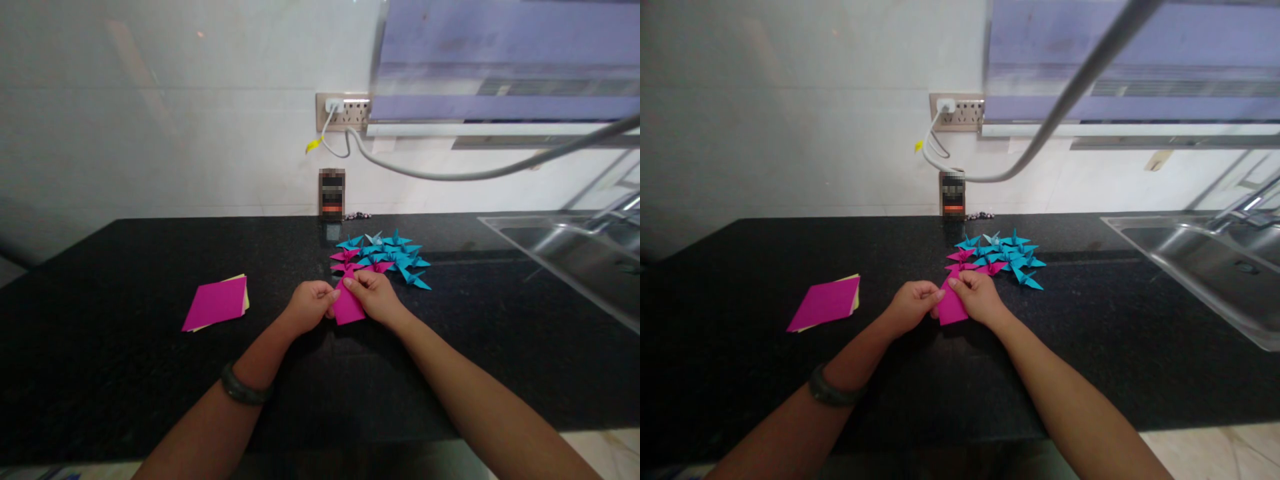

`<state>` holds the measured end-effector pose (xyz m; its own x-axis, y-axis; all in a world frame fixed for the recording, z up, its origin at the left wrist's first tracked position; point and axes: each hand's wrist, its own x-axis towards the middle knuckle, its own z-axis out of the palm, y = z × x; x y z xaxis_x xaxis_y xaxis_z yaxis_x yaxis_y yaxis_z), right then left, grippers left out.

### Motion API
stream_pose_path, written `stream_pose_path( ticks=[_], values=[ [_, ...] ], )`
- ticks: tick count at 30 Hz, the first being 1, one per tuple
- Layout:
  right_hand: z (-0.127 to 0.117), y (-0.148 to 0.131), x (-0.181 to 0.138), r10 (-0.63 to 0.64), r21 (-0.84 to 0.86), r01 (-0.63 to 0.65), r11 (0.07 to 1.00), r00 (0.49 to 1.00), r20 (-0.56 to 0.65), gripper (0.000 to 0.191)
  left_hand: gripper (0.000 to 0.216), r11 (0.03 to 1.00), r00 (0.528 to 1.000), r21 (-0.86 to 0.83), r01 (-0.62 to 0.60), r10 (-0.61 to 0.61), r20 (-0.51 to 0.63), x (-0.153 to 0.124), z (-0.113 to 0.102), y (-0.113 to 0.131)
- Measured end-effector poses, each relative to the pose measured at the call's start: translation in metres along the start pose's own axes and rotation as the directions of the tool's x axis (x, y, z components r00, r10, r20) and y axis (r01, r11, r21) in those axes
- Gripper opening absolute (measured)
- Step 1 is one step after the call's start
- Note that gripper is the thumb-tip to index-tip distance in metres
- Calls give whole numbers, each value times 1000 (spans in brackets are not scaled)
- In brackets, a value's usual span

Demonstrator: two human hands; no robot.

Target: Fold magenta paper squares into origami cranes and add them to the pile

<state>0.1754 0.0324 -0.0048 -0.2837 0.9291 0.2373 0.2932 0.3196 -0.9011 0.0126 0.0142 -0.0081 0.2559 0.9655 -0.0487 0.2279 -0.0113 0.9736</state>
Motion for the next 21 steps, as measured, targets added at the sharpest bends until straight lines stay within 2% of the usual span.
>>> stream_pose_path(
  ticks=[3,8,13,15,19,21],
  values=[
    [-1,0,0,-9,-51,10,999,999,34,34,19,1000,999,-1,-18,18,26,0,1,0],
    [2,3,-1,-24,-57,32,998,991,128,32,20,995,997,55,-81,80,9,1,-1,-4],
    [4,3,-3,15,-55,-12,998,998,60,28,22,996,995,59,-61,66,-80,1,-2,-3],
    [4,3,-3,8,-63,-4,998,999,52,28,22,998,997,36,-49,51,-57,0,-2,-2],
    [3,-1,-2,38,-39,-35,999,997,62,27,22,998,997,-55,10,-6,76,-1,-2,1],
    [3,-2,-2,38,-14,-37,999,998,49,28,22,986,998,-157,53,-45,54,-1,-3,1]
  ],
)
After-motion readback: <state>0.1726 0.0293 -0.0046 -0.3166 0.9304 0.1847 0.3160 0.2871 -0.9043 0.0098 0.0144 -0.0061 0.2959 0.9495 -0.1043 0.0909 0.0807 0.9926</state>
